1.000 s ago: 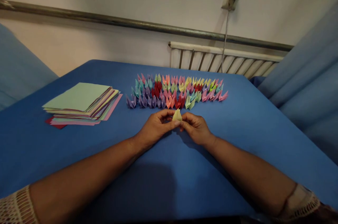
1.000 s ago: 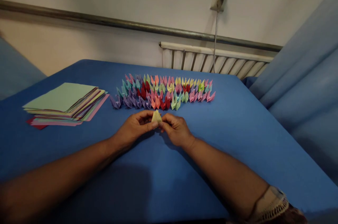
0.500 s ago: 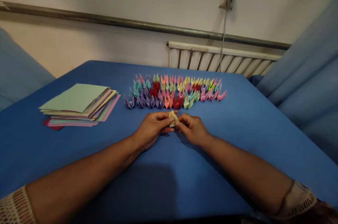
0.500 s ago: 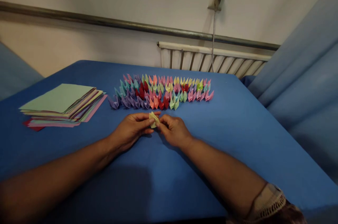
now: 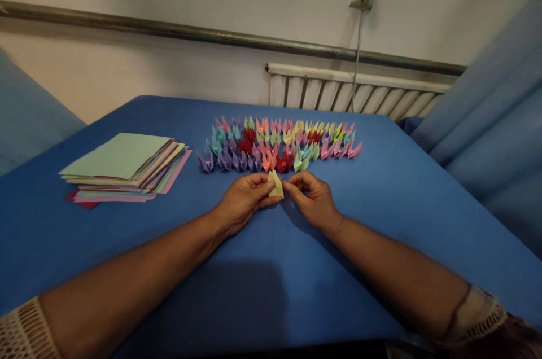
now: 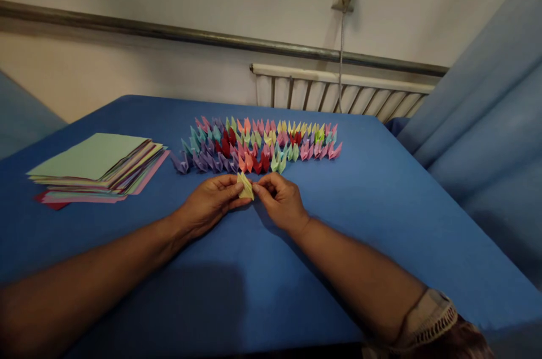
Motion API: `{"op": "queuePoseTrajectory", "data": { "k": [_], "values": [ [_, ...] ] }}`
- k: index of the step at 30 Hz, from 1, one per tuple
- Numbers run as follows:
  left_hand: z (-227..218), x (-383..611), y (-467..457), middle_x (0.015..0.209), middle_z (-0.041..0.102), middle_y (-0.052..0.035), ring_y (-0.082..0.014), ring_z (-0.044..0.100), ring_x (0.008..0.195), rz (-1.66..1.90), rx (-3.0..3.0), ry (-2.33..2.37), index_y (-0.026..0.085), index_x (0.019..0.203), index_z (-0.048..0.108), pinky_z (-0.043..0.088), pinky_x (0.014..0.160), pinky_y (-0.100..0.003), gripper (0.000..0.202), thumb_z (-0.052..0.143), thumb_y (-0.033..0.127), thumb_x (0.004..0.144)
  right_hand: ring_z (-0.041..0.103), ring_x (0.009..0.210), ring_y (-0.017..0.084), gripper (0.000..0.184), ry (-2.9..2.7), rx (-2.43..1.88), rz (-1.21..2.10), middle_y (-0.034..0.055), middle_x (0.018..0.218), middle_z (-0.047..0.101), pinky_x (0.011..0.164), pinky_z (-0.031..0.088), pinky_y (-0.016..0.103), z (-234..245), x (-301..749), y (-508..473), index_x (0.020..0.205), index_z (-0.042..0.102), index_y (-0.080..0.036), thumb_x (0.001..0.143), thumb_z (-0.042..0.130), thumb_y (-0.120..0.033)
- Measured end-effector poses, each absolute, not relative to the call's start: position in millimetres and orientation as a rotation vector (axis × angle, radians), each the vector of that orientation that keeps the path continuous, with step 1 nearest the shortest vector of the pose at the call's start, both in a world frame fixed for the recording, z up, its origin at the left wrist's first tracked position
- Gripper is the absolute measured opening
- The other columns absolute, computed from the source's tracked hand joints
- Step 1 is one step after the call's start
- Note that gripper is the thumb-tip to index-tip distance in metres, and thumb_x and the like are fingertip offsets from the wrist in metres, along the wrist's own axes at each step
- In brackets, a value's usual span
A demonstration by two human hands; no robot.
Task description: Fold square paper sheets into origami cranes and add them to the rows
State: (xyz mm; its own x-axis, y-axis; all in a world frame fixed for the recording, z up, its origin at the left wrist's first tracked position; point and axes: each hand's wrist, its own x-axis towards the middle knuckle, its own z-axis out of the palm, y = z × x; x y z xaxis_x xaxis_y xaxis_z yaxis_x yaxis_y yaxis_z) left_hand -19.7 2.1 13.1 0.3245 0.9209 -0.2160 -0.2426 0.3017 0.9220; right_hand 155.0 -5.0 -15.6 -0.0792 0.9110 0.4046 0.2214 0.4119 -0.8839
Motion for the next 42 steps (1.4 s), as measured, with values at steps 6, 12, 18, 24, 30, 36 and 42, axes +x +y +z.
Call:
{"op": "queuePoseTrajectory", "data": {
  "k": [6,12,18,24,30,36,42],
  "values": [
    [11.4,-18.4,-0.3,0.089,0.068,-0.0046,-0.0123,0.063,0.080,0.850,0.992,0.866,0.015,0.093,0.070,0.055,0.075,-0.024,0.029,0.080,0.032,0.071,0.057,0.065,0.013,0.005,-1.602,-0.973,0.667,-0.0003,0.076,0.063,0.063,0.047,0.026,-8.1,154.6,-9.1,0.087,0.061,-0.022,0.083,0.062,-0.026],
    [7.6,-20.5,1.8,0.091,0.067,-0.0054,-0.0130,0.064,0.080,0.823,1.054,0.843,0.014,0.091,0.070,0.055,0.076,-0.025,0.028,0.077,0.035,0.073,0.057,0.070,0.014,0.017,-1.719,-0.943,0.538,0.0021,0.086,0.060,0.069,0.050,0.029,-5.9,155.3,-10.7,0.100,0.059,-0.022,0.083,0.062,-0.023],
    [5.2,-20.9,1.3,0.093,0.067,-0.0057,-0.0127,0.064,0.081,0.760,1.101,0.814,0.015,0.093,0.070,0.054,0.078,-0.025,0.028,0.074,0.037,0.077,0.059,0.090,0.017,0.038,-1.825,-0.893,0.466,0.0056,0.111,0.054,0.080,0.053,0.034,-7.9,157.3,-10.7,0.120,0.058,-0.030,0.084,0.058,-0.015],
    [3.9,-21.0,0.1,0.087,0.066,-0.0027,-0.0101,0.062,0.078,0.726,1.126,0.830,0.015,0.092,0.069,0.052,0.078,-0.024,0.026,0.073,0.037,0.078,0.059,0.096,0.017,0.033,-1.841,-0.854,0.466,0.0044,0.107,0.054,0.083,0.052,0.035,-8.1,157.4,-10.8,0.113,0.062,-0.031,0.086,0.056,-0.013],
    [5.3,-20.6,-0.9,0.079,0.063,-0.0002,-0.0090,0.060,0.073,0.731,1.113,0.841,0.015,0.083,0.070,0.051,0.075,-0.023,0.022,0.074,0.036,0.076,0.060,0.090,0.016,0.021,-1.818,-0.851,0.454,0.0056,0.105,0.057,0.080,0.052,0.033,-4.6,157.3,-12.2,0.105,0.062,-0.025,0.087,0.056,-0.016],
    [3.4,-21.0,0.1,0.081,0.065,-0.0013,-0.0103,0.060,0.075,0.718,1.128,0.862,0.014,0.086,0.071,0.051,0.077,-0.024,0.027,0.075,0.039,0.075,0.060,0.090,0.018,0.017,-1.865,-0.857,0.418,0.0058,0.099,0.059,0.081,0.051,0.034,-4.3,158.1,-11.1,0.102,0.061,-0.023,0.087,0.056,-0.016],
    [4.8,-20.3,0.1,0.078,0.064,-0.0001,-0.0093,0.058,0.074,0.723,1.121,0.881,0.014,0.084,0.071,0.050,0.077,-0.023,0.029,0.074,0.041,0.075,0.059,0.091,0.019,0.008,-1.860,-0.837,0.341,0.0051,0.094,0.060,0.082,0.050,0.035,-6.2,159.1,-9.0,0.091,0.059,-0.022,0.086,0.058,-0.016]
  ]
}}
